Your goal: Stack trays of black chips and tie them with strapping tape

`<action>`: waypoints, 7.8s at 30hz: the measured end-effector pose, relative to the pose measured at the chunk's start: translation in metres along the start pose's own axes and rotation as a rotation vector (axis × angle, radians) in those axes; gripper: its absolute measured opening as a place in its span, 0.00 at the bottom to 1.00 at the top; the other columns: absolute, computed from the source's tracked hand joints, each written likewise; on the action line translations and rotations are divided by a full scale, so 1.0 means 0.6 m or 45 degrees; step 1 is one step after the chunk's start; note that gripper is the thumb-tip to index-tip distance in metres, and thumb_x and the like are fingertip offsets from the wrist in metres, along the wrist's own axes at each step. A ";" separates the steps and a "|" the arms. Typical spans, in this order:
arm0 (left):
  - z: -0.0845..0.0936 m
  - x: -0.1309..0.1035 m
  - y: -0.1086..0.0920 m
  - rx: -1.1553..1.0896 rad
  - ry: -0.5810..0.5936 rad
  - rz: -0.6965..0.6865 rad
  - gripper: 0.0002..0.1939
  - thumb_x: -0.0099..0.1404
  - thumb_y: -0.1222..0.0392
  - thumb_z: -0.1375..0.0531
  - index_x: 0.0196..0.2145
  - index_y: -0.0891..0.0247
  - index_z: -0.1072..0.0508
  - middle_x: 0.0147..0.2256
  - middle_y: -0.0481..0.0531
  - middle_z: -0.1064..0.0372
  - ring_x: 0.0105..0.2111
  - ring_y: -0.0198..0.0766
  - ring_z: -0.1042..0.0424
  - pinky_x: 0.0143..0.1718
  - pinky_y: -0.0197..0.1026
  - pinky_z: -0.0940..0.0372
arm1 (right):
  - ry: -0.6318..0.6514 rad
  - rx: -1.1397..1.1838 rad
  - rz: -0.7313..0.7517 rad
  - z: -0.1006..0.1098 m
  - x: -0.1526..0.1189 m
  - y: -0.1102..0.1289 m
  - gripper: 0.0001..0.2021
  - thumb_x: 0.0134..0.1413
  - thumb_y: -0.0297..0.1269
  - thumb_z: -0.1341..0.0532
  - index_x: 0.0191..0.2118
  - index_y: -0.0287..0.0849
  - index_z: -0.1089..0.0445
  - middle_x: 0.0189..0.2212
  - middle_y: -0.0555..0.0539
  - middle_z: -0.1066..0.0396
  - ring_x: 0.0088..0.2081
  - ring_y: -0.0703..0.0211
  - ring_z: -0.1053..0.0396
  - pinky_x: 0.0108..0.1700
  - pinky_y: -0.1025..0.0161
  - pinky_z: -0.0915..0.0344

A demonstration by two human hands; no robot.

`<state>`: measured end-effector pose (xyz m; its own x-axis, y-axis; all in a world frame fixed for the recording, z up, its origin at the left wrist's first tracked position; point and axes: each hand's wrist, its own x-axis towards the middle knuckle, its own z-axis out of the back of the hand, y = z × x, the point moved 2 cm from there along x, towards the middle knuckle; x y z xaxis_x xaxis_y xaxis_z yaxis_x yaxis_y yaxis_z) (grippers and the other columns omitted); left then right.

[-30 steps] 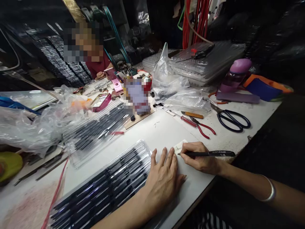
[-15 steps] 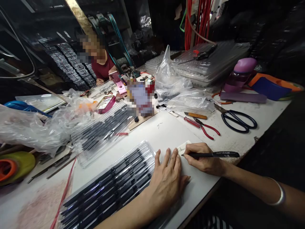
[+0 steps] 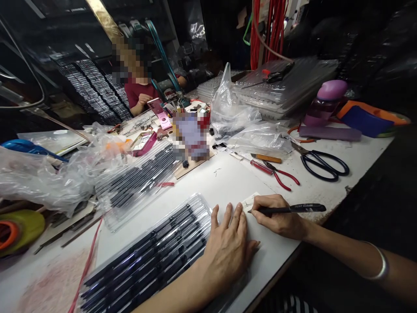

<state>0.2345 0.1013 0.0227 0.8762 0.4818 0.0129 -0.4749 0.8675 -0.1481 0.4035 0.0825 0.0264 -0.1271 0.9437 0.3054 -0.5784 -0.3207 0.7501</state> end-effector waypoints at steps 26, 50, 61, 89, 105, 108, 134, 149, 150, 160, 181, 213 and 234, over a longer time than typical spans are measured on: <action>0.008 0.001 -0.002 -0.020 0.033 0.011 0.32 0.68 0.44 0.61 0.59 0.70 0.43 0.61 0.62 0.50 0.60 0.56 0.50 0.58 0.64 0.55 | -0.005 0.012 -0.036 0.003 0.002 0.000 0.08 0.50 0.28 0.46 0.23 0.42 0.43 0.17 0.55 0.45 0.20 0.67 0.47 0.24 0.68 0.48; 0.011 0.001 -0.002 -0.002 0.054 0.014 0.32 0.68 0.44 0.60 0.59 0.70 0.43 0.61 0.62 0.50 0.60 0.55 0.50 0.58 0.65 0.55 | 0.018 0.026 -0.025 0.004 0.006 0.007 0.08 0.49 0.29 0.47 0.22 0.42 0.43 0.17 0.55 0.45 0.19 0.67 0.47 0.23 0.68 0.48; 0.014 0.004 -0.002 -0.046 0.102 0.040 0.32 0.68 0.43 0.60 0.60 0.69 0.44 0.62 0.62 0.52 0.61 0.56 0.51 0.58 0.65 0.57 | 0.027 0.040 -0.029 0.003 0.006 0.006 0.07 0.48 0.28 0.46 0.22 0.42 0.43 0.17 0.56 0.45 0.19 0.68 0.48 0.23 0.68 0.49; 0.010 0.003 -0.002 -0.041 0.115 0.035 0.34 0.68 0.42 0.63 0.61 0.70 0.46 0.62 0.62 0.54 0.61 0.56 0.53 0.59 0.65 0.56 | 0.035 0.040 -0.019 0.000 0.006 0.003 0.08 0.49 0.29 0.47 0.22 0.42 0.45 0.18 0.55 0.45 0.21 0.67 0.47 0.25 0.68 0.48; 0.009 0.003 -0.003 -0.080 0.146 0.041 0.35 0.68 0.42 0.63 0.61 0.71 0.46 0.62 0.62 0.55 0.62 0.57 0.54 0.59 0.66 0.58 | 0.028 0.033 -0.023 0.001 0.005 0.004 0.08 0.49 0.28 0.47 0.22 0.42 0.45 0.18 0.55 0.45 0.21 0.67 0.46 0.25 0.68 0.48; 0.010 0.003 -0.003 -0.074 0.147 0.036 0.35 0.68 0.42 0.63 0.61 0.72 0.46 0.62 0.63 0.55 0.61 0.57 0.54 0.59 0.66 0.57 | 0.031 0.032 -0.025 0.000 0.004 0.003 0.08 0.49 0.28 0.47 0.22 0.42 0.45 0.18 0.55 0.46 0.21 0.67 0.47 0.25 0.68 0.49; 0.005 0.002 -0.002 -0.018 0.100 0.030 0.35 0.68 0.42 0.63 0.60 0.71 0.45 0.62 0.63 0.53 0.61 0.56 0.53 0.58 0.65 0.56 | 0.027 0.017 -0.002 0.000 0.004 0.002 0.08 0.49 0.27 0.47 0.22 0.42 0.46 0.18 0.55 0.45 0.21 0.67 0.47 0.25 0.68 0.48; 0.008 0.003 -0.004 -0.037 0.071 0.032 0.33 0.68 0.43 0.61 0.59 0.71 0.44 0.61 0.63 0.51 0.61 0.56 0.51 0.58 0.65 0.57 | -0.058 0.154 -0.242 0.015 0.006 0.001 0.08 0.49 0.33 0.45 0.22 0.42 0.42 0.16 0.55 0.44 0.20 0.67 0.47 0.23 0.68 0.49; 0.008 0.002 -0.004 -0.036 0.065 0.032 0.33 0.68 0.43 0.61 0.59 0.71 0.44 0.61 0.63 0.51 0.61 0.56 0.51 0.58 0.65 0.57 | -0.068 0.161 -0.252 0.018 0.006 0.003 0.08 0.49 0.33 0.45 0.22 0.41 0.41 0.17 0.55 0.43 0.21 0.66 0.46 0.23 0.67 0.48; 0.004 -0.002 -0.004 0.000 -0.009 0.018 0.32 0.68 0.44 0.61 0.59 0.71 0.44 0.61 0.62 0.50 0.61 0.55 0.51 0.58 0.63 0.57 | -0.111 0.049 -0.212 0.020 0.004 0.000 0.08 0.52 0.33 0.45 0.23 0.42 0.40 0.18 0.54 0.40 0.21 0.65 0.43 0.24 0.67 0.45; 0.006 -0.009 -0.001 -0.107 -0.056 0.018 0.35 0.67 0.41 0.60 0.59 0.73 0.43 0.60 0.65 0.48 0.60 0.56 0.49 0.59 0.63 0.57 | -0.322 -0.289 0.173 0.004 -0.015 0.014 0.05 0.59 0.30 0.46 0.32 0.45 0.40 0.23 0.52 0.35 0.24 0.62 0.35 0.28 0.65 0.37; 0.007 -0.005 0.000 -0.228 0.025 0.041 0.37 0.65 0.40 0.56 0.58 0.75 0.43 0.60 0.69 0.50 0.61 0.58 0.52 0.59 0.65 0.62 | -0.343 -0.332 0.195 -0.003 -0.016 0.014 0.07 0.61 0.31 0.48 0.30 0.43 0.40 0.22 0.54 0.38 0.24 0.65 0.36 0.28 0.67 0.39; 0.003 -0.004 0.001 -0.167 0.013 0.024 0.37 0.65 0.39 0.59 0.59 0.73 0.44 0.60 0.67 0.50 0.61 0.55 0.50 0.60 0.64 0.60 | -0.332 -0.301 0.206 -0.001 -0.016 0.015 0.06 0.60 0.30 0.47 0.31 0.42 0.40 0.23 0.54 0.39 0.23 0.66 0.37 0.27 0.68 0.40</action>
<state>0.2320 0.1009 0.0242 0.8684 0.4959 -0.0009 -0.4768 0.8345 -0.2763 0.3994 0.0707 0.0299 -0.0400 0.8203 0.5706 -0.7411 -0.4073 0.5337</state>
